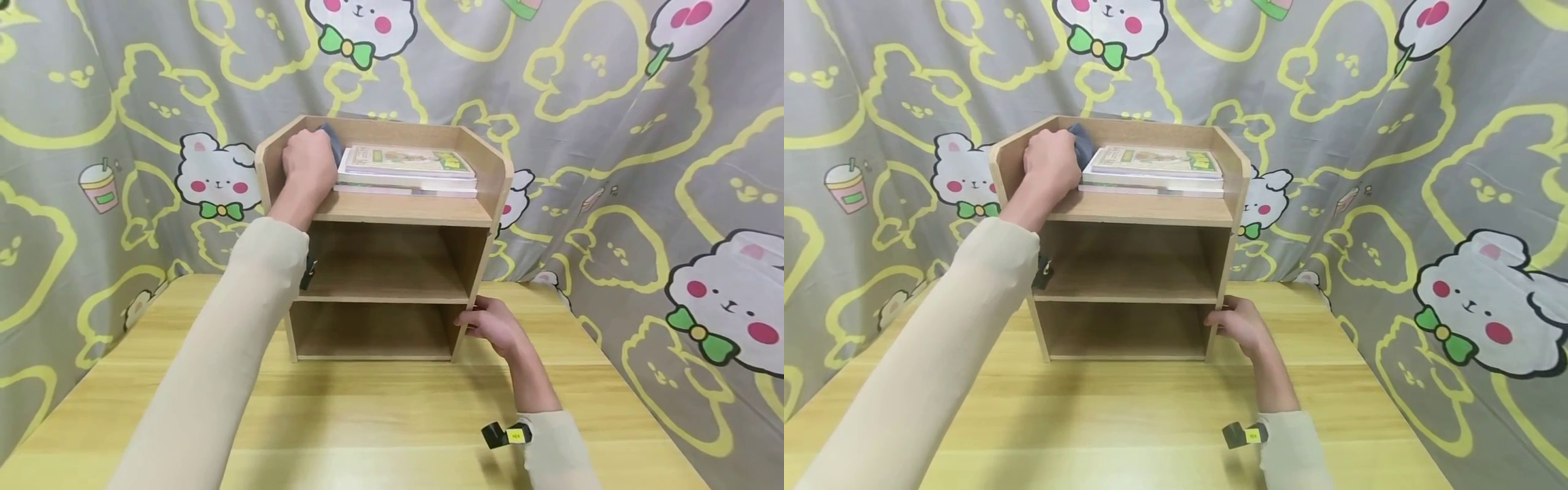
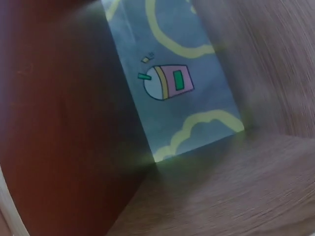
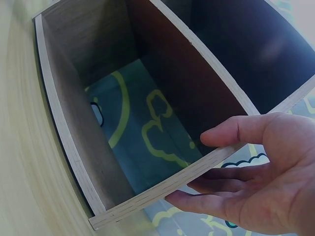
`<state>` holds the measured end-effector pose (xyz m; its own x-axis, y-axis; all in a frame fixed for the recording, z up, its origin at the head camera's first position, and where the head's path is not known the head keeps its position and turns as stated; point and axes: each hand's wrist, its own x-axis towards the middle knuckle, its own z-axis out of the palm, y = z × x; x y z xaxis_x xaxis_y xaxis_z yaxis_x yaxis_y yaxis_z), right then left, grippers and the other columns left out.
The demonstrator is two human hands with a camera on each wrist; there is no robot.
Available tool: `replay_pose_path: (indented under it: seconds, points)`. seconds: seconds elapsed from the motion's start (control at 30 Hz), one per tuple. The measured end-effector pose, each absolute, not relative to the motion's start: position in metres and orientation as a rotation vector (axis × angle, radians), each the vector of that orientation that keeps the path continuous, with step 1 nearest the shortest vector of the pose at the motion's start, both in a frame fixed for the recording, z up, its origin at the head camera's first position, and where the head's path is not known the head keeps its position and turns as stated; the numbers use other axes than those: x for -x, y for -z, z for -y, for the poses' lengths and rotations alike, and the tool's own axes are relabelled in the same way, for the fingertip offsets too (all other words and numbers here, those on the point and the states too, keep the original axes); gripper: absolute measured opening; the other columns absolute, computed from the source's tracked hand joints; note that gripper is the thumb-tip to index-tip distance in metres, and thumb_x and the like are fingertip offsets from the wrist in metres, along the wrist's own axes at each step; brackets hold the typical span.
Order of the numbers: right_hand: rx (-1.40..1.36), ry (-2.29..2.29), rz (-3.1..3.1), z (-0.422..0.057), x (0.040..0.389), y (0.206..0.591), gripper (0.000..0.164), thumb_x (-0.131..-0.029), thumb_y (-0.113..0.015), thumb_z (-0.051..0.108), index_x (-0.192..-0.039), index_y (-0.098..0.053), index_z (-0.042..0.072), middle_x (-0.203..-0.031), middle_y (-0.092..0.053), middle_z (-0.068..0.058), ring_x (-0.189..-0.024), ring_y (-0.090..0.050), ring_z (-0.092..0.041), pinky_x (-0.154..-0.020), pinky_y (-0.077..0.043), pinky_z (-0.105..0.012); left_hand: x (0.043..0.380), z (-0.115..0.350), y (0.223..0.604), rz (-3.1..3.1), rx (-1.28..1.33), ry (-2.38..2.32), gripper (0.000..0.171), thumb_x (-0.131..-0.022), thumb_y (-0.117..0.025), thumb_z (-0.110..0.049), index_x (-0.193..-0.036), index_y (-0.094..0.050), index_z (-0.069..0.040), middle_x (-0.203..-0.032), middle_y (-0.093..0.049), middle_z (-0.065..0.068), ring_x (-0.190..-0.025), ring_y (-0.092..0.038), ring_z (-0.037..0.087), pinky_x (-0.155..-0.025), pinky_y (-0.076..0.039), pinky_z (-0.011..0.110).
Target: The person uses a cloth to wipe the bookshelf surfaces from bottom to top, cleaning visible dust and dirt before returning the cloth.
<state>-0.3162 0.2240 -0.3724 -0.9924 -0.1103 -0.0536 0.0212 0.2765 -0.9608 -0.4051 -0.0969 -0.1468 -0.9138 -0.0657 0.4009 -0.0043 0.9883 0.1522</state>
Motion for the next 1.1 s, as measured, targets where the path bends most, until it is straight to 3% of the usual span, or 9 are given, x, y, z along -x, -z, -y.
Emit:
replay_pose_path:
  seconds: [0.2,0.57,0.87,1.1]
  points:
    - [0.067,1.835,-2.42,-0.228,0.316,0.372,0.054,-0.085,-0.065,0.005,-0.134,-0.052,-0.01,-0.106,-0.063,-0.01,-0.094,-0.064,-0.014,-0.089,-0.057,-0.033,0.387,0.094,0.154,2.676,0.04,0.178,0.034,-0.094,-0.048,-0.01,-0.121,-0.062,0.004,-0.12,-0.065,0.029,-0.11,-0.065,0.046,-0.089,-0.056,0.055]
    - [0.07,1.838,-2.421,-0.226,0.318,0.371,0.053,-0.086,-0.065,0.005,-0.134,-0.052,-0.011,-0.109,-0.064,-0.013,-0.094,-0.064,-0.013,-0.088,-0.057,-0.033,0.317,0.099,0.16,2.641,0.132,0.135,0.036,-0.09,-0.061,-0.011,-0.122,-0.057,0.004,-0.108,-0.066,0.027,-0.098,-0.066,0.044,-0.086,-0.055,0.056]
    - [0.064,1.832,-2.422,-0.223,0.318,0.371,0.052,-0.086,-0.064,0.004,-0.134,-0.052,-0.011,-0.104,-0.064,-0.009,-0.093,-0.063,-0.013,-0.091,-0.056,-0.035,0.293,0.102,0.166,2.566,0.172,0.118,0.028,-0.09,-0.055,-0.008,-0.114,-0.056,0.005,-0.101,-0.068,0.029,-0.093,-0.067,0.049,-0.081,-0.055,0.059]
    - [0.068,1.825,-2.425,-0.223,0.317,0.372,0.053,-0.087,-0.064,0.005,-0.135,-0.051,-0.011,-0.107,-0.064,-0.01,-0.094,-0.063,-0.013,-0.092,-0.056,-0.036,0.278,0.098,0.173,2.539,0.157,0.122,0.042,-0.094,-0.053,-0.01,-0.131,-0.053,0.007,-0.102,-0.066,0.032,-0.092,-0.067,0.048,-0.08,-0.056,0.058]
